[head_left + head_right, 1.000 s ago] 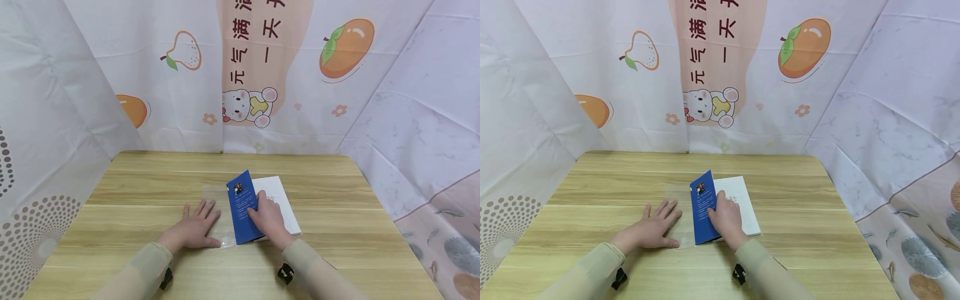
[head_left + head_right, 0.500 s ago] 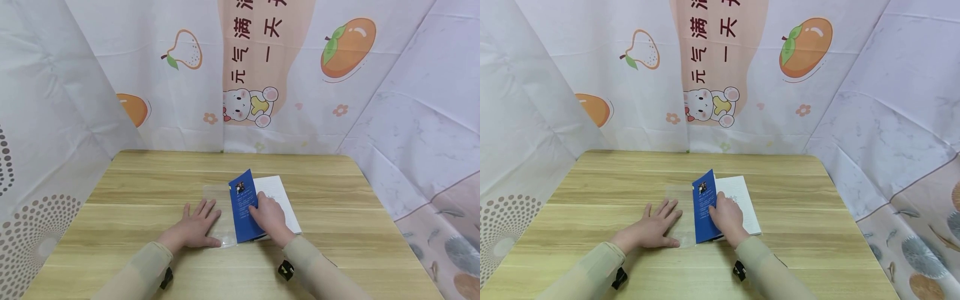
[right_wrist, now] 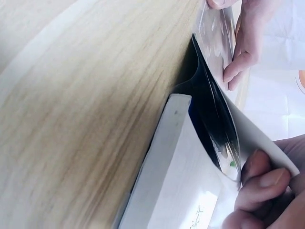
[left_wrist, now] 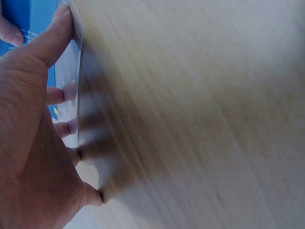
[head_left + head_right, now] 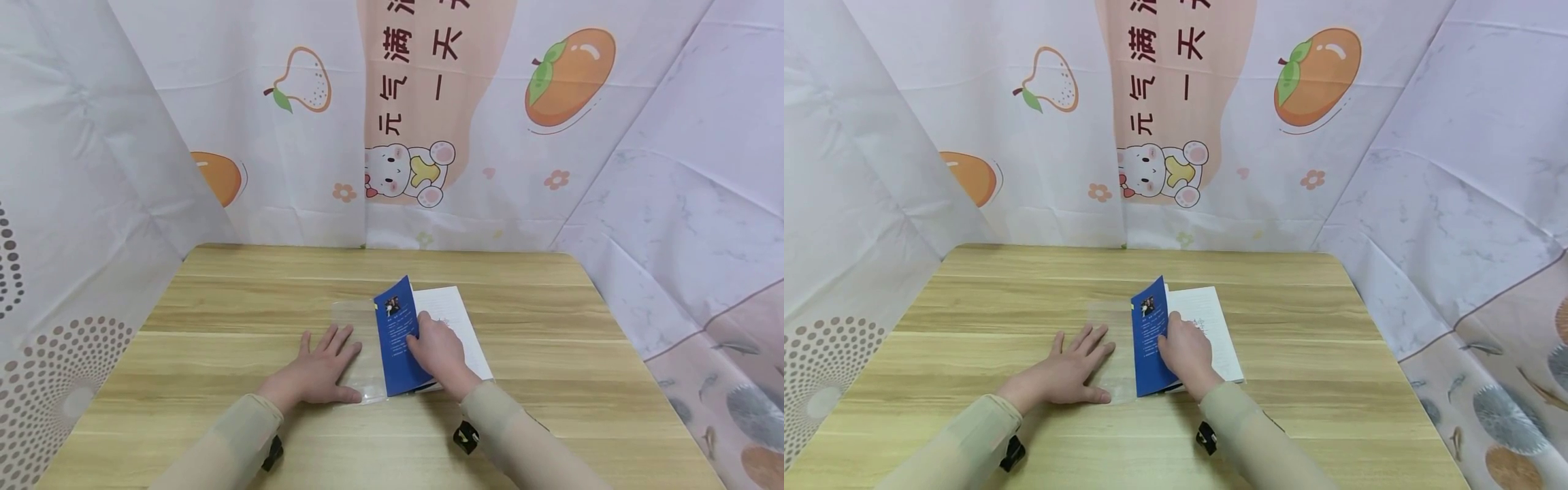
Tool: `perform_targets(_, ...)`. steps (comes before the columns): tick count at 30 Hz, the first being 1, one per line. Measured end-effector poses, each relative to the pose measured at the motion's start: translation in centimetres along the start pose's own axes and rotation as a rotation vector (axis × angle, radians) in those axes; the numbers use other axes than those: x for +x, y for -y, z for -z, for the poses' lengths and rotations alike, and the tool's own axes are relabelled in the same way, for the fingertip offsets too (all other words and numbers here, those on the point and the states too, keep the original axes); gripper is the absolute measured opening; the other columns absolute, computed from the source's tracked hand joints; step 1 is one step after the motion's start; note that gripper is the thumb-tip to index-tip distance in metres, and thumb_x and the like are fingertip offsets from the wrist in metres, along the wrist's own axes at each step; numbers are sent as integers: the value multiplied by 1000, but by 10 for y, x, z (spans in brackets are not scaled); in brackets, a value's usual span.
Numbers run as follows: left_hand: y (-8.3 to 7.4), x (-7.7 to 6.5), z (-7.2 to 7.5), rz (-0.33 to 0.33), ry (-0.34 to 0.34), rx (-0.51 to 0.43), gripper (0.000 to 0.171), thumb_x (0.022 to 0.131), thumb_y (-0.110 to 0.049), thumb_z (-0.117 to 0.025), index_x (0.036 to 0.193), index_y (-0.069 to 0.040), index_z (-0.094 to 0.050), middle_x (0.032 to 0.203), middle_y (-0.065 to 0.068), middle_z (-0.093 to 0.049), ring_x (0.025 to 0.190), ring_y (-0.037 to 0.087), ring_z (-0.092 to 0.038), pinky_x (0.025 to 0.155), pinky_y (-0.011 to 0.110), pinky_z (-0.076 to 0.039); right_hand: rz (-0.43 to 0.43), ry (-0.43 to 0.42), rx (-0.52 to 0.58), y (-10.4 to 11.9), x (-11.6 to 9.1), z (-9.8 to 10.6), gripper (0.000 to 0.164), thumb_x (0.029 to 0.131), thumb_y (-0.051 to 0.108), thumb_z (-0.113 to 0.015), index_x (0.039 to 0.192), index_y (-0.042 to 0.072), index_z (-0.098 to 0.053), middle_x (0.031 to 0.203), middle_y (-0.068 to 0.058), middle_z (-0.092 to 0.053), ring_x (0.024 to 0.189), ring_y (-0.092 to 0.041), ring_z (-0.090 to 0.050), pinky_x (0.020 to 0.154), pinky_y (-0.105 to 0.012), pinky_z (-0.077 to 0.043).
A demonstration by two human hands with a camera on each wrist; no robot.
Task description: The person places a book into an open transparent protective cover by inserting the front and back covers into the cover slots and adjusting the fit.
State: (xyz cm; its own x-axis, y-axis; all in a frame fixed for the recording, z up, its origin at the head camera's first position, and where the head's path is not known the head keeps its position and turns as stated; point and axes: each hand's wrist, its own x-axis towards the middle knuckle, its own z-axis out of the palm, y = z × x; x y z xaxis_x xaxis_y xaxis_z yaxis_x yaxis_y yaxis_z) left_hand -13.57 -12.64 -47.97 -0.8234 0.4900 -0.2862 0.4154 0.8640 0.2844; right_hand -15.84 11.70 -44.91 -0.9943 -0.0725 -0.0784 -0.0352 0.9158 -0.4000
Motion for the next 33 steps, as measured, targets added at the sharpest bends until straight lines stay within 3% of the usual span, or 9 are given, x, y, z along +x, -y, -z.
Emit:
perform_targets(18, -2, -1, 2, -12, -11, -4, 97, 85, -72, -65, 159, -17, -36, 171, 12, -13, 157, 41, -7, 113, 79, -5, 17, 40, -21, 6, 0, 1, 26, 97, 23, -71, 107, 0, -64, 84, -14, -70, 65, -18, -61, 58, -36, -54)
perform_targets(33, 0, -1, 0, -15, -15, 2, 97, 85, -74, -64, 160, -18, -35, 171, 12, -13, 157, 40, -6, 113, 79, -5, 80, 57, -22, 2, -1, 2, 23, 97, 23, -71, 102, 2, -63, 81, -10, -67, 66, -18, -59, 58, -37, -52)
